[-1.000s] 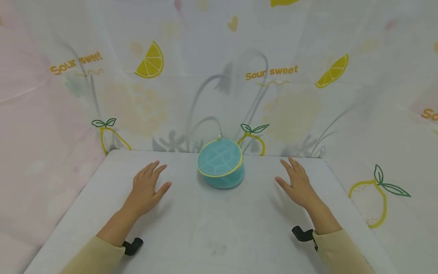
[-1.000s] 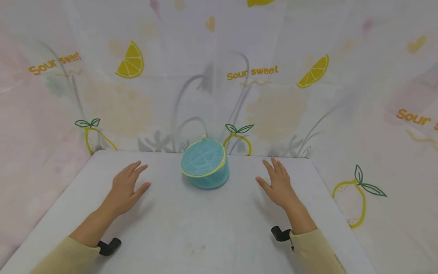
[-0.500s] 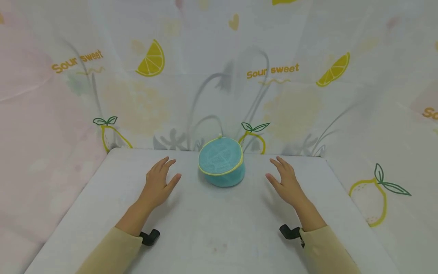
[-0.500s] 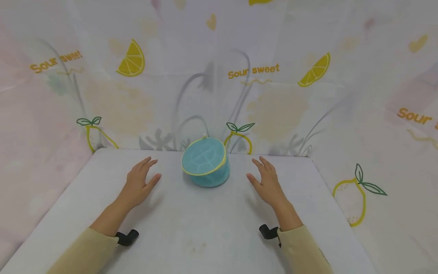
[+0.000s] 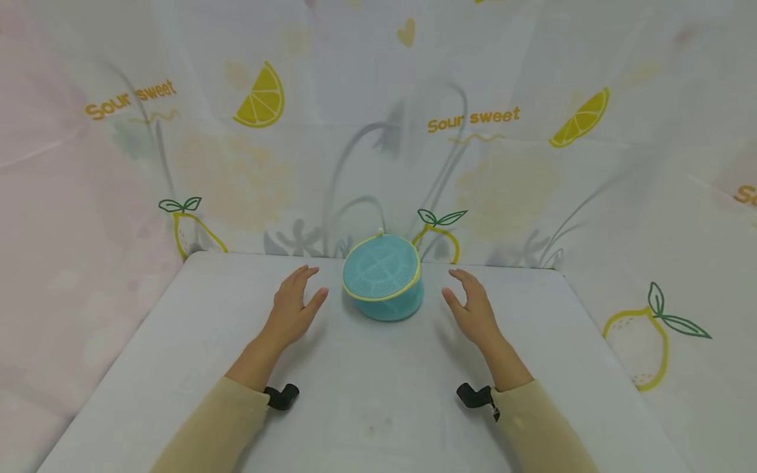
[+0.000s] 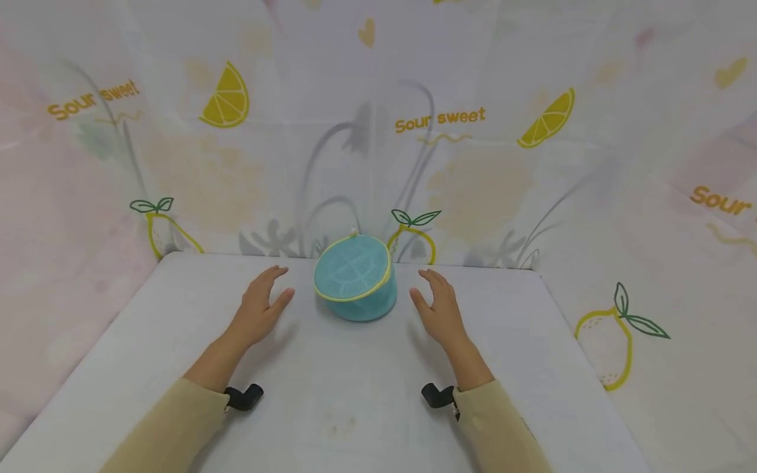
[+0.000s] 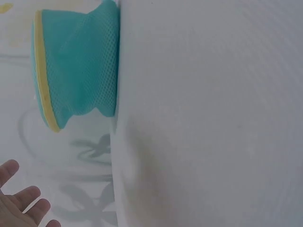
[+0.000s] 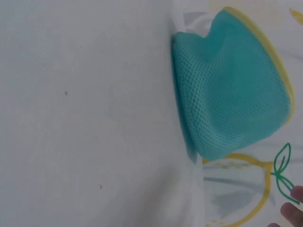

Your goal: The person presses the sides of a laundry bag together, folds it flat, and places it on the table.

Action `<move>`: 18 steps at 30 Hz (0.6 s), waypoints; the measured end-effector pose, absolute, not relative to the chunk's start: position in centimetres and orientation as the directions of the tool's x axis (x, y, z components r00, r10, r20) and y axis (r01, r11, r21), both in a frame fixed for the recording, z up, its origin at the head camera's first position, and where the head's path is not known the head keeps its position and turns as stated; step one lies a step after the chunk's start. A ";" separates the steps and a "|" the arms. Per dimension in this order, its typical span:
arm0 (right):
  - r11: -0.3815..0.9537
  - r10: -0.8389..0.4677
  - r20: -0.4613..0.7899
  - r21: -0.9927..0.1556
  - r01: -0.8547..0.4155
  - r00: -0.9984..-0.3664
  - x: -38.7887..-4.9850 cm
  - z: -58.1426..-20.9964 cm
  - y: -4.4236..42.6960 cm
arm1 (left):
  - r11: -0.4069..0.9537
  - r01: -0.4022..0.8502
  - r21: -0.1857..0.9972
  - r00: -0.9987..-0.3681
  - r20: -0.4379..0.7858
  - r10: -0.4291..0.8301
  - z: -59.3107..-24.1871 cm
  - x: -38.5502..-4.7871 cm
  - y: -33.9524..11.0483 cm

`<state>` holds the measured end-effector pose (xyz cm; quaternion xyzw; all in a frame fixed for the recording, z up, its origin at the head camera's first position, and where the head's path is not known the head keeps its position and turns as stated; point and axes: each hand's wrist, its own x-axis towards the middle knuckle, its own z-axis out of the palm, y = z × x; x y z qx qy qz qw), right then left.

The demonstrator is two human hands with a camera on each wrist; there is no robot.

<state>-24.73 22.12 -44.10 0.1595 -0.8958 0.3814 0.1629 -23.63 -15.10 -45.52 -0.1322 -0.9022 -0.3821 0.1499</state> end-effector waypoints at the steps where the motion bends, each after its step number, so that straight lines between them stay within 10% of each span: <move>1: 0.653 -0.158 0.410 -0.639 -0.407 -0.898 -24.8 -44.1 21.8 | 0.665 0.353 0.658 -0.921 0.370 0.122 -45.5 -23.7 -14.9; 18: 0.493 -0.084 0.327 -0.807 -0.324 -0.941 -26.4 -44.5 16.8 | 0.526 0.249 0.813 -0.968 0.230 0.102 -45.9 -26.2 -11.3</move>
